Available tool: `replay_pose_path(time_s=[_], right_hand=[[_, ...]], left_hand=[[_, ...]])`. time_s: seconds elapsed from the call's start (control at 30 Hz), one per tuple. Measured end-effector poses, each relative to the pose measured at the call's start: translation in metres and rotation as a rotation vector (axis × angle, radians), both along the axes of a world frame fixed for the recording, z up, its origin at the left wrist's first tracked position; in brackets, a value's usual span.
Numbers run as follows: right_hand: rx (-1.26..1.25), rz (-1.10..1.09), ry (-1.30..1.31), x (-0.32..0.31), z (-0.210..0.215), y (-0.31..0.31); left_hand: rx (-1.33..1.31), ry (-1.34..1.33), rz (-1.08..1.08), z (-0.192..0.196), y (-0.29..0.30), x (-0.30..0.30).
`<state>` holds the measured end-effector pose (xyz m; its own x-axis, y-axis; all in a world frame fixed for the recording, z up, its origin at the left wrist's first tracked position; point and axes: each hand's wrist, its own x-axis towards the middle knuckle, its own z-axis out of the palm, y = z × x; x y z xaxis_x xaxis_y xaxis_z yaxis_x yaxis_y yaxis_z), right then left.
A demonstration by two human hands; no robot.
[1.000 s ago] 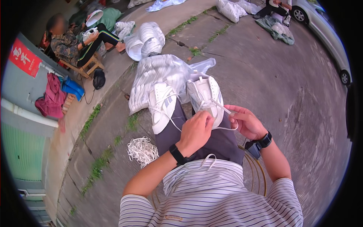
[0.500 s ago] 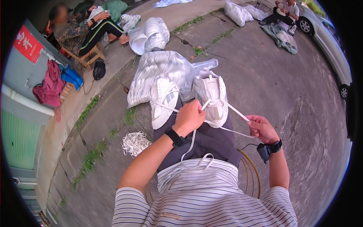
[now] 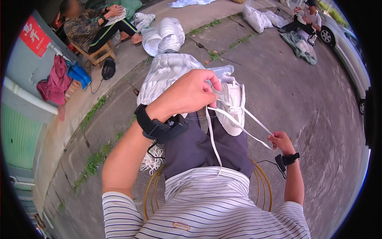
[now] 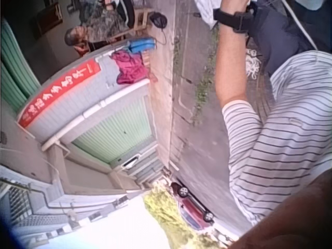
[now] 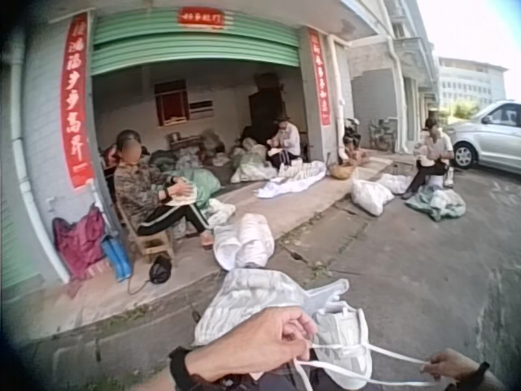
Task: The person is repeatedly inserting long white shoelaces into new pairs of white sneakers and organizing them into batches.
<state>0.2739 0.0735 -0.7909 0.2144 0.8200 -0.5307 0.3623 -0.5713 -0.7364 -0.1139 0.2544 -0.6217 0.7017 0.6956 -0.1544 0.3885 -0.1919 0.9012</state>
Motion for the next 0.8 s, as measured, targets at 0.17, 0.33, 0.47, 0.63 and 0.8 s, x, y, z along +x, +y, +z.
replay_pose_path(time_s=[0.17, 0.33, 0.47, 0.63, 0.8], right_hand=[[0.001, -0.066, 0.003, 0.007, -0.02, -0.01], [-0.022, -0.132, 0.003, 0.014, -0.036, -0.019], [-0.021, -0.191, -0.003, 0.016, -0.047, -0.023], [0.04, -0.236, -0.006, 0.01, -0.041, -0.023], [0.118, -0.107, -0.006, 0.01, -0.032, -0.011]], left_hand=[[-0.027, -0.215, -0.06, 0.04, -0.004, -0.005], [0.057, -0.539, 0.033, 0.075, -0.011, -0.008], [0.017, -0.713, 0.025, 0.087, -0.008, -0.003], [0.093, -0.744, 0.074, 0.064, -0.003, -0.002], [0.022, -0.75, 0.144, 0.049, 0.009, -0.01]])
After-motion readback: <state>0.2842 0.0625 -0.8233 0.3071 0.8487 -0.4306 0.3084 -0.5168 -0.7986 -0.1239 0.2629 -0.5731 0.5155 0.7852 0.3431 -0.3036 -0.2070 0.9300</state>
